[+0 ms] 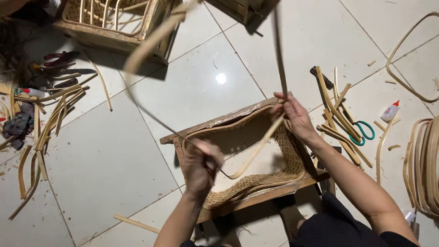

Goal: The person assembles a woven basket by fitting a pre-woven body into a wooden mold, pressing the edges, and securing the rim with a wooden strip. They use a hammer to tap the strip into place and adjust the basket components by hand.

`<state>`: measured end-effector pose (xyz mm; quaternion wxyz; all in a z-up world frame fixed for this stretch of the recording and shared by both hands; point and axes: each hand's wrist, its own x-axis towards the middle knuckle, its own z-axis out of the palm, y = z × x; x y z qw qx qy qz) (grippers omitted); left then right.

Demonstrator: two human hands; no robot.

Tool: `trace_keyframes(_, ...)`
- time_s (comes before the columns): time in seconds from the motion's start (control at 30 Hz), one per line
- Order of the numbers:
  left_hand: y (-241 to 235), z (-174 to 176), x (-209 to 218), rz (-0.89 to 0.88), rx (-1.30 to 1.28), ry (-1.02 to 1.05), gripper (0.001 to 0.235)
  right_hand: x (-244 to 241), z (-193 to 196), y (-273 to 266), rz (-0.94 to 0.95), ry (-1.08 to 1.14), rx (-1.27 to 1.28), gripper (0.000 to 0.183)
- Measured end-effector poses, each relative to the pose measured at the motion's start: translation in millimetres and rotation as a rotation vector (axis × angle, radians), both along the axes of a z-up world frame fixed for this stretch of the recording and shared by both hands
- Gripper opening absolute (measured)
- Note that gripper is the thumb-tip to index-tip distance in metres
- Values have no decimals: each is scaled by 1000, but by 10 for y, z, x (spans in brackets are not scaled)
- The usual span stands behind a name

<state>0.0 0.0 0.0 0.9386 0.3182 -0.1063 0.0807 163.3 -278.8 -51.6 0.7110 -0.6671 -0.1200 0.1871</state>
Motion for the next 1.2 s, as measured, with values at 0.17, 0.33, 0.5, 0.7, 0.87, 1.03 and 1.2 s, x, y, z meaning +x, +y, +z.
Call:
trace_keyframes(0.17,171,-138,-80,705,1190,377,65,138,195,-432,-282,-264,-301,30)
trace_keyframes(0.33,-113,-672,-209,504,2047,-351,57,352,505,-697,2,-405,-494,29)
trace_keyframes(0.5,-431,-1263,-375,-134,1911,-157,36,342,811,-473,206,-716,-654,38)
trace_keyframes(0.7,-945,-1610,-412,-313,1646,27,23,271,718,-4,327,-915,-930,34)
trace_keyframes(0.87,-1065,-1722,-266,-456,1605,-104,20,322,296,201,392,-878,-995,20)
trace_keyframes(1.03,-1055,-1739,-150,-723,1510,1,27,408,-129,406,621,-892,-922,29)
trace_keyframes(1.2,-1041,-1697,-124,-858,1502,131,26,442,-434,556,634,-789,-1031,33)
